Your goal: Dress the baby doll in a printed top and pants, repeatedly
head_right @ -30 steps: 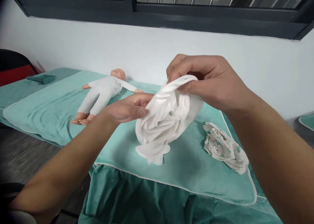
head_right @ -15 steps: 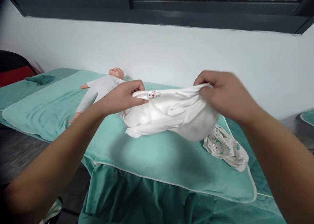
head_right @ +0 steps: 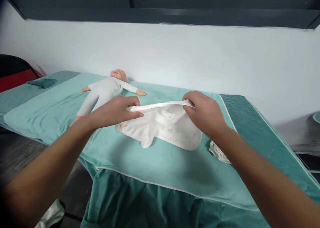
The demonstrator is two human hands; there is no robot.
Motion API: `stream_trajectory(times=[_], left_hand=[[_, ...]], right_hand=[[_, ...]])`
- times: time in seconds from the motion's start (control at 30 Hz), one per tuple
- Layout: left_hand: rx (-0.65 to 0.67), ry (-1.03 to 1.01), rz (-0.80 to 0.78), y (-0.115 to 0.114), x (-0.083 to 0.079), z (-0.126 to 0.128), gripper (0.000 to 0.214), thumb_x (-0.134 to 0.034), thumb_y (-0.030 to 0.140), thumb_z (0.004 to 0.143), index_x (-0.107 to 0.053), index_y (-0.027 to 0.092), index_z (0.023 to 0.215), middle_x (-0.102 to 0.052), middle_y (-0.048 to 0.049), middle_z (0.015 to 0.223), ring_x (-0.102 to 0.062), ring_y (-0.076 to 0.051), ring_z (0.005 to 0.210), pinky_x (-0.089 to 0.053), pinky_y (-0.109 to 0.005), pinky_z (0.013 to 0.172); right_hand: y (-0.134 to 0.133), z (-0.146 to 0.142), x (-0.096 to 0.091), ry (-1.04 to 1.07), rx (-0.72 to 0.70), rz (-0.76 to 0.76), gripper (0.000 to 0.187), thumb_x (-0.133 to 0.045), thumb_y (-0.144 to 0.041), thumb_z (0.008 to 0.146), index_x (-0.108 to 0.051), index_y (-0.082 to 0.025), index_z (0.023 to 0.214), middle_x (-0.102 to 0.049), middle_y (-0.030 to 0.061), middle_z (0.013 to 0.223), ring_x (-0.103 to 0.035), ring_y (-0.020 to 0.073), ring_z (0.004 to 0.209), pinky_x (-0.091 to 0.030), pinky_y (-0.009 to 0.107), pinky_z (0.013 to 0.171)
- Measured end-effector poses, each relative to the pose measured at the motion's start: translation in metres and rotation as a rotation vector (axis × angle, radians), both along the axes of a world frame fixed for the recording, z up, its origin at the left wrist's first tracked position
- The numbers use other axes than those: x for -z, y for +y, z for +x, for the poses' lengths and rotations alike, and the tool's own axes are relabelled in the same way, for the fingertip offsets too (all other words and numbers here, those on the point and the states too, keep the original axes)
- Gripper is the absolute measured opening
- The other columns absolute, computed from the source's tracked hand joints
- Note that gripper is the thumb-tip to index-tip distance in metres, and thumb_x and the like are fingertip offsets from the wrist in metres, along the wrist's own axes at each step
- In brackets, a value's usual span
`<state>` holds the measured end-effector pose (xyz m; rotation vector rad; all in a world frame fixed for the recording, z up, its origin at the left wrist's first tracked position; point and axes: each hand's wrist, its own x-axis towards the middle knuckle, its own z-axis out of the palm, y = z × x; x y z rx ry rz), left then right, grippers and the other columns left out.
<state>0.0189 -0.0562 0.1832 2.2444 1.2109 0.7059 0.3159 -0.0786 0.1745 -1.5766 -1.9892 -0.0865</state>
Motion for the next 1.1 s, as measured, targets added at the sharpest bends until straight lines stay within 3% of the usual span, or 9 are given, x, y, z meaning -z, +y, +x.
stream_trajectory(times=[0.23, 0.33, 0.5, 0.57, 0.67, 0.73, 0.83, 0.93, 1.1], left_hand=[[-0.334, -0.231, 0.275, -0.003, 0.016, -0.022, 0.021, -0.069, 0.014, 0.073, -0.050, 0.023, 0.074, -0.043, 0.0025, 0.059, -0.043, -0.019, 0.062, -0.031, -0.030, 0.063], [-0.494, -0.030, 0.284, 0.001, 0.012, -0.025, 0.016, -0.066, 0.019, 0.077, -0.055, 0.024, 0.088, -0.054, 0.0001, 0.068, -0.052, -0.022, 0.067, -0.039, -0.032, 0.068], [-0.518, 0.466, -0.050, 0.031, 0.013, -0.013, 0.025, -0.061, 0.028, 0.082, -0.060, 0.025, 0.106, -0.070, -0.0047, 0.100, -0.063, -0.025, 0.085, -0.049, -0.035, 0.077], [-0.562, 0.558, 0.021, 0.041, 0.032, 0.006, 0.032, -0.055, 0.025, 0.087, -0.058, 0.021, 0.119, -0.069, -0.0106, 0.113, -0.065, -0.028, 0.098, -0.051, -0.037, 0.082], [-0.535, 0.609, 0.286, 0.043, 0.080, 0.042, 0.041, -0.046, 0.010, 0.089, -0.055, 0.014, 0.128, -0.058, -0.0189, 0.136, -0.058, -0.034, 0.121, -0.050, -0.044, 0.094], [-0.351, 0.571, 0.319, 0.036, 0.116, 0.062, 0.039, -0.039, 0.004, 0.090, -0.059, 0.014, 0.122, -0.060, -0.0166, 0.135, -0.058, -0.030, 0.121, -0.049, -0.042, 0.098], [-0.172, 0.493, 0.183, 0.029, 0.155, 0.076, 0.037, -0.037, 0.008, 0.095, -0.062, 0.016, 0.121, -0.063, -0.0124, 0.133, -0.057, -0.026, 0.124, -0.046, -0.040, 0.106], [-0.253, 0.461, 0.109, 0.034, 0.167, 0.077, 0.037, -0.037, 0.015, 0.098, -0.057, 0.013, 0.130, -0.058, -0.0155, 0.142, -0.052, -0.029, 0.134, -0.042, -0.045, 0.111], [-0.520, 0.372, 0.019, 0.051, 0.161, 0.079, 0.043, -0.043, 0.030, 0.100, -0.048, 0.010, 0.138, -0.055, -0.0217, 0.144, -0.050, -0.038, 0.135, -0.043, -0.055, 0.107]], right_hand=[[-0.022, 0.022, 0.001, 0.375, 0.151, 0.015, 0.019, -0.051, -0.019, 0.080, -0.068, -0.027, 0.078, -0.068, 0.0017, 0.080, -0.059, 0.0226, 0.073, -0.042, 0.032, 0.062], [-0.028, 0.031, -0.014, 0.379, 0.321, -0.004, 0.020, -0.054, -0.019, 0.078, -0.071, -0.028, 0.082, -0.067, 0.0012, 0.078, -0.057, 0.0209, 0.069, -0.039, 0.030, 0.058], [-0.009, 0.035, -0.031, -0.037, 0.411, -0.271, 0.023, -0.051, -0.025, 0.087, -0.074, -0.027, 0.091, -0.072, 0.0054, 0.089, -0.061, 0.0233, 0.077, -0.042, 0.033, 0.065], [0.003, 0.023, -0.017, -0.304, 0.465, -0.347, 0.027, -0.047, -0.025, 0.092, -0.073, -0.024, 0.101, -0.072, 0.0104, 0.099, -0.062, 0.0284, 0.085, -0.044, 0.037, 0.069], [0.011, -0.008, 0.029, -0.530, 0.400, -0.208, 0.034, -0.043, -0.012, 0.092, -0.067, -0.012, 0.116, -0.068, 0.0195, 0.115, -0.062, 0.0334, 0.101, -0.047, 0.043, 0.081], [0.011, -0.032, 0.069, -0.531, 0.196, -0.106, 0.037, -0.045, -0.008, 0.090, -0.064, -0.009, 0.122, -0.060, 0.0220, 0.134, -0.057, 0.0339, 0.116, -0.045, 0.045, 0.095], [0.011, -0.061, 0.120, -0.371, 0.039, -0.278, 0.039, -0.041, -0.011, 0.096, -0.060, -0.012, 0.130, -0.060, 0.0173, 0.138, -0.056, 0.0277, 0.122, -0.042, 0.039, 0.105], [0.020, -0.075, 0.144, -0.272, 0.173, -0.410, 0.044, -0.039, -0.023, 0.102, -0.054, -0.007, 0.140, -0.053, 0.0210, 0.149, -0.045, 0.0314, 0.140, -0.034, 0.045, 0.115], [0.035, -0.079, 0.151, -0.198, 0.415, -0.488, 0.060, -0.038, -0.039, 0.102, -0.041, -0.007, 0.153, -0.028, 0.0247, 0.165, -0.024, 0.0437, 0.152, -0.027, 0.067, 0.115]])
